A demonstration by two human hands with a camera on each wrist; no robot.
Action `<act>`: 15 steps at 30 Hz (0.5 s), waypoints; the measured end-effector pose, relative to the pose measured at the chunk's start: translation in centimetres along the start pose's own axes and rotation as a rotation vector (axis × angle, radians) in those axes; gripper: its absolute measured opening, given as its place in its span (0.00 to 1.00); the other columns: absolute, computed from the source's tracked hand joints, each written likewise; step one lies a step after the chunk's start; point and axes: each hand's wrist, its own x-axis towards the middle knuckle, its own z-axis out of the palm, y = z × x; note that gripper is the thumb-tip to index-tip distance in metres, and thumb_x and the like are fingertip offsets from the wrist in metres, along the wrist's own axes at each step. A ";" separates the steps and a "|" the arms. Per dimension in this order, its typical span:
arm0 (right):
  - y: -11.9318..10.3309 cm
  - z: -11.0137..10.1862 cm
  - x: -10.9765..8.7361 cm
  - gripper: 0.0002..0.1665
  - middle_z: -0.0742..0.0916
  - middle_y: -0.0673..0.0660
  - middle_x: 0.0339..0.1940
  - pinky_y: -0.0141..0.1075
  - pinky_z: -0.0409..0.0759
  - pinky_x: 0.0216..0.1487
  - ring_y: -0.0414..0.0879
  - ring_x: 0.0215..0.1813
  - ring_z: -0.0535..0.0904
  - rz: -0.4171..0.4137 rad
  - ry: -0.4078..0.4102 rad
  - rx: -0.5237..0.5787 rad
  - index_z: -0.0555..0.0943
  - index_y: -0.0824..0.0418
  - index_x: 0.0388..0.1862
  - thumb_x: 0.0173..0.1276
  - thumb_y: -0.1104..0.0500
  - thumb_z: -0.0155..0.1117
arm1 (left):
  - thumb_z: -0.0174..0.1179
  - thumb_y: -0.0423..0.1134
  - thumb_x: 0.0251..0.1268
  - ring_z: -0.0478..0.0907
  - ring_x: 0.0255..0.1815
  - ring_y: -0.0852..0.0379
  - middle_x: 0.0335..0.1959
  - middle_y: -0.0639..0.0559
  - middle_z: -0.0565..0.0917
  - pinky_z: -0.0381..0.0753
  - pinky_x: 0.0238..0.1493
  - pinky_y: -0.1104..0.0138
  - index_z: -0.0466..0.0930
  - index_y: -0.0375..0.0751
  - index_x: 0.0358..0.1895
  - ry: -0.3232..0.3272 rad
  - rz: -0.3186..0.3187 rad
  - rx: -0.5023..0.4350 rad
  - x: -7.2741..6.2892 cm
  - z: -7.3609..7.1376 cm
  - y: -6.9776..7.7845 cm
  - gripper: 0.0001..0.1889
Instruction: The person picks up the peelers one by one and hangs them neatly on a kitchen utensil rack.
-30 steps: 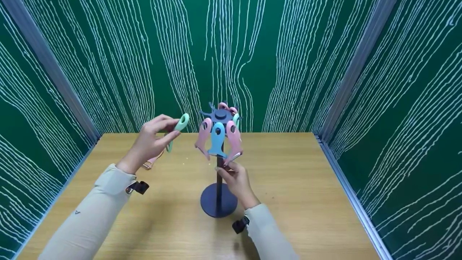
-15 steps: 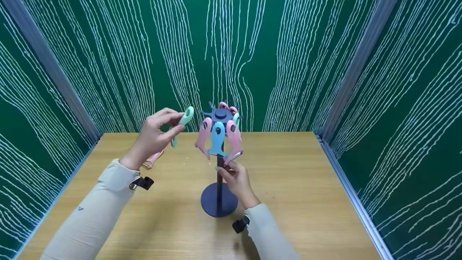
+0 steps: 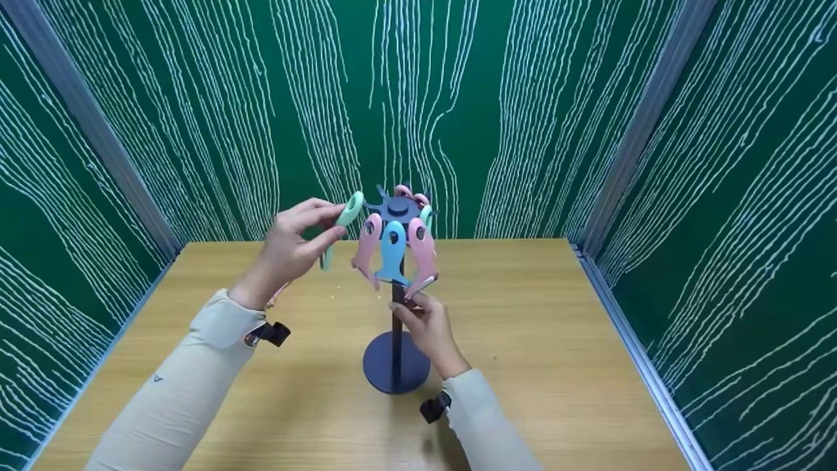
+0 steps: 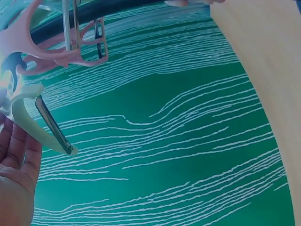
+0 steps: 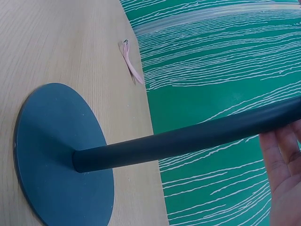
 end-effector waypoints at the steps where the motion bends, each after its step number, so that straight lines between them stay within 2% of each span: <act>1: 0.0 0.0 0.0 0.14 0.92 0.67 0.42 0.26 0.87 0.47 0.36 0.43 0.87 -0.001 -0.001 -0.001 0.88 0.75 0.56 0.73 0.76 0.67 | 0.67 0.32 0.77 0.85 0.45 0.48 0.50 0.37 0.88 0.89 0.51 0.67 0.85 0.27 0.64 -0.001 0.001 -0.001 0.0 0.1 0.0 0.18; 9: -0.1 -0.1 -0.1 0.13 0.92 0.65 0.42 0.26 0.87 0.46 0.36 0.42 0.87 -0.014 -0.010 -0.006 0.88 0.74 0.55 0.74 0.76 0.67 | 0.70 0.33 0.75 0.86 0.46 0.49 0.52 0.39 0.90 0.90 0.52 0.69 0.87 0.30 0.63 0.021 0.017 -0.012 -0.4 0.9 0.0 0.18; 15: 0.0 0.0 0.0 0.11 0.91 0.62 0.39 0.25 0.88 0.45 0.34 0.40 0.86 -0.043 0.000 0.006 0.88 0.75 0.51 0.73 0.77 0.68 | 0.72 0.32 0.72 0.89 0.46 0.47 0.50 0.38 0.91 0.92 0.51 0.59 0.89 0.30 0.59 0.076 0.065 -0.052 -0.6 1.5 0.1 0.16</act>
